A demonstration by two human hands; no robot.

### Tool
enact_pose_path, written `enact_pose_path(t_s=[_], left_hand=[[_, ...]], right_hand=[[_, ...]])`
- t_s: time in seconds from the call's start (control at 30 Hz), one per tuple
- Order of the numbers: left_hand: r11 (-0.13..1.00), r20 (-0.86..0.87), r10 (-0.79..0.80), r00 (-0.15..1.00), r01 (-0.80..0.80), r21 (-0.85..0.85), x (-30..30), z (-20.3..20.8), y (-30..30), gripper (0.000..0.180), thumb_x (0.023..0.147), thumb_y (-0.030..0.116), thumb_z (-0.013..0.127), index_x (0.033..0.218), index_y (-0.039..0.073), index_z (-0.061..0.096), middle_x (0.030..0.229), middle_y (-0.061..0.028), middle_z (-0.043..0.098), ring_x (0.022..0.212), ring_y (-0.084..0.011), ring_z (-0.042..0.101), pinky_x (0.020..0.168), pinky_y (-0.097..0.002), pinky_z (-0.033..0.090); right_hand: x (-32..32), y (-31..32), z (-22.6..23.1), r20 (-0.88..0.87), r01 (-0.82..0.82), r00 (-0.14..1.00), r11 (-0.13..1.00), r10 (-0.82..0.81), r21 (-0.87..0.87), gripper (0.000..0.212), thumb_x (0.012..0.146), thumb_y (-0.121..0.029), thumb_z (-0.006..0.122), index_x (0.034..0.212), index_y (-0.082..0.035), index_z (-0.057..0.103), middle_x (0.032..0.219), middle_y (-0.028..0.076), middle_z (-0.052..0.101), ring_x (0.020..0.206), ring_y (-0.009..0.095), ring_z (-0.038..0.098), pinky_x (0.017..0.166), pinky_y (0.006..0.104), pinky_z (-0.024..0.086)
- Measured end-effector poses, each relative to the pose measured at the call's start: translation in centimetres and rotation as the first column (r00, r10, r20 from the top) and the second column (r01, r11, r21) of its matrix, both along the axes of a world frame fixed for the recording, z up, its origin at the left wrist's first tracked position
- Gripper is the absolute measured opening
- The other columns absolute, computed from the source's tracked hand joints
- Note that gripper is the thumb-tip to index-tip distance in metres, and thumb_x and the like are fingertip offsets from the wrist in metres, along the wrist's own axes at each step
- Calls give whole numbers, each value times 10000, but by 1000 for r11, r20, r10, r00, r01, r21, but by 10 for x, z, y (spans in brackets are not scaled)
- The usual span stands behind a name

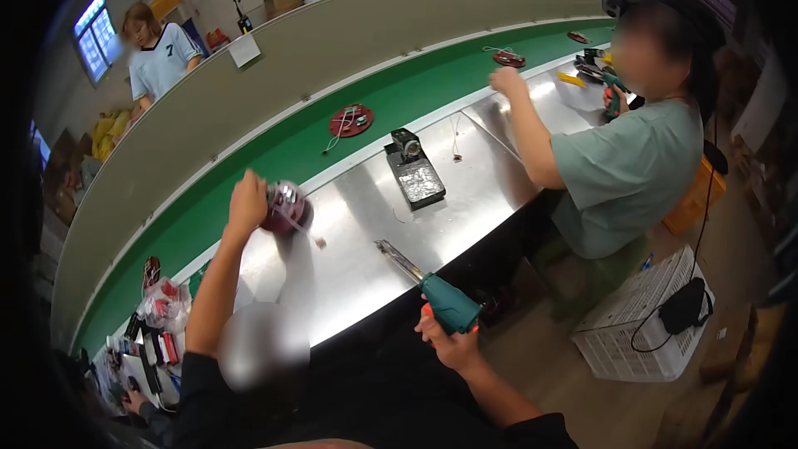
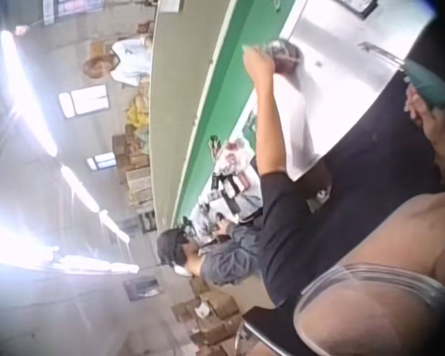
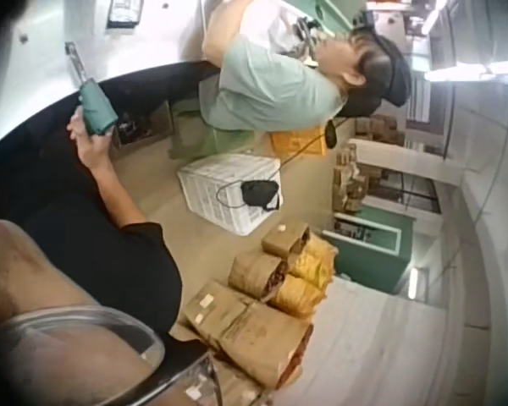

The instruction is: Soldering wires and components onto circular circuit boards on an assembly line.

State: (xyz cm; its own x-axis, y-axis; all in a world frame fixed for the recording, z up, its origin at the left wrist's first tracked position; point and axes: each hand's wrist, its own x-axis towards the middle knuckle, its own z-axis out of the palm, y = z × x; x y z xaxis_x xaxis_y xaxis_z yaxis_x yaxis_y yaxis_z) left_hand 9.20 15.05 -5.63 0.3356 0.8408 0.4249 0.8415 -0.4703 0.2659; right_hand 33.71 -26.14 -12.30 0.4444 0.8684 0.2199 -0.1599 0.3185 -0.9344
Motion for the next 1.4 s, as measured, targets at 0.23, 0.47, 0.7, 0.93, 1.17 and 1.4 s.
enact_pose_path(t_s=[0.23, 0.47, 0.7, 0.93, 1.17, 1.4], left_hand=[[999, -199, -6, 980, 14, 40, 126, 16, 95, 343, 963, 273, 664, 1162, 4, 583, 1143, -221, 711, 1079, -431, 693, 959, -565, 512], [993, -28, 30, 999, -27, 115, 165, -75, 112, 549, 988, 354, 616, 1399, -4, 557, 1455, -249, 564, 1437, -376, 448, 1230, -547, 283], [904, 86, -401, 912, 379, 197, 176, -67, 108, 428, 956, 321, 700, 1329, 115, 661, 1355, -172, 641, 1274, -387, 586, 1177, -531, 369], [958, -211, -287, 934, 285, -43, 215, -34, 93, 219, 903, 146, 700, 1092, 36, 717, 1198, -167, 694, 1153, -349, 646, 1070, -500, 476], [980, -165, -146, 976, 119, -161, 191, -3, 102, 264, 859, 35, 677, 1115, -30, 682, 1214, -258, 673, 1125, -431, 681, 991, -497, 556], [865, -181, -464, 867, 488, 118, 132, 120, 75, 244, 935, 87, 572, 1120, -60, 631, 1180, -317, 650, 1084, -491, 664, 925, -547, 543]], right_hand=[[5, 4, -2, 27, 16, 1000, 1000, -15, -8, 436, 1043, -234, 676, 1336, 60, 543, 855, 87, 634, 649, 130, 612, 721, 356, 597], [6, 1, -7, -2, 80, 997, 996, -80, -43, 450, 1047, -245, 655, 1361, 51, 528, 889, 87, 624, 659, 137, 602, 730, 375, 590], [7, 8, -13, 2, 56, 998, 996, -56, -68, 441, 1043, -219, 642, 1374, 44, 515, 884, 86, 613, 660, 141, 592, 721, 384, 583], [1, 1, -10, 23, 95, 995, 995, -95, -20, 438, 1042, -207, 641, 1375, 47, 512, 886, 92, 616, 655, 150, 595, 721, 389, 586], [2, -8, -8, 20, 113, 993, 994, -113, 9, 448, 1040, -215, 651, 1357, 66, 506, 877, 90, 616, 648, 149, 592, 713, 388, 586], [16, -23, -21, -3, 170, 985, 985, -170, 20, 442, 1074, -244, 591, 1404, 31, 481, 899, 84, 610, 616, 126, 561, 709, 351, 570]])
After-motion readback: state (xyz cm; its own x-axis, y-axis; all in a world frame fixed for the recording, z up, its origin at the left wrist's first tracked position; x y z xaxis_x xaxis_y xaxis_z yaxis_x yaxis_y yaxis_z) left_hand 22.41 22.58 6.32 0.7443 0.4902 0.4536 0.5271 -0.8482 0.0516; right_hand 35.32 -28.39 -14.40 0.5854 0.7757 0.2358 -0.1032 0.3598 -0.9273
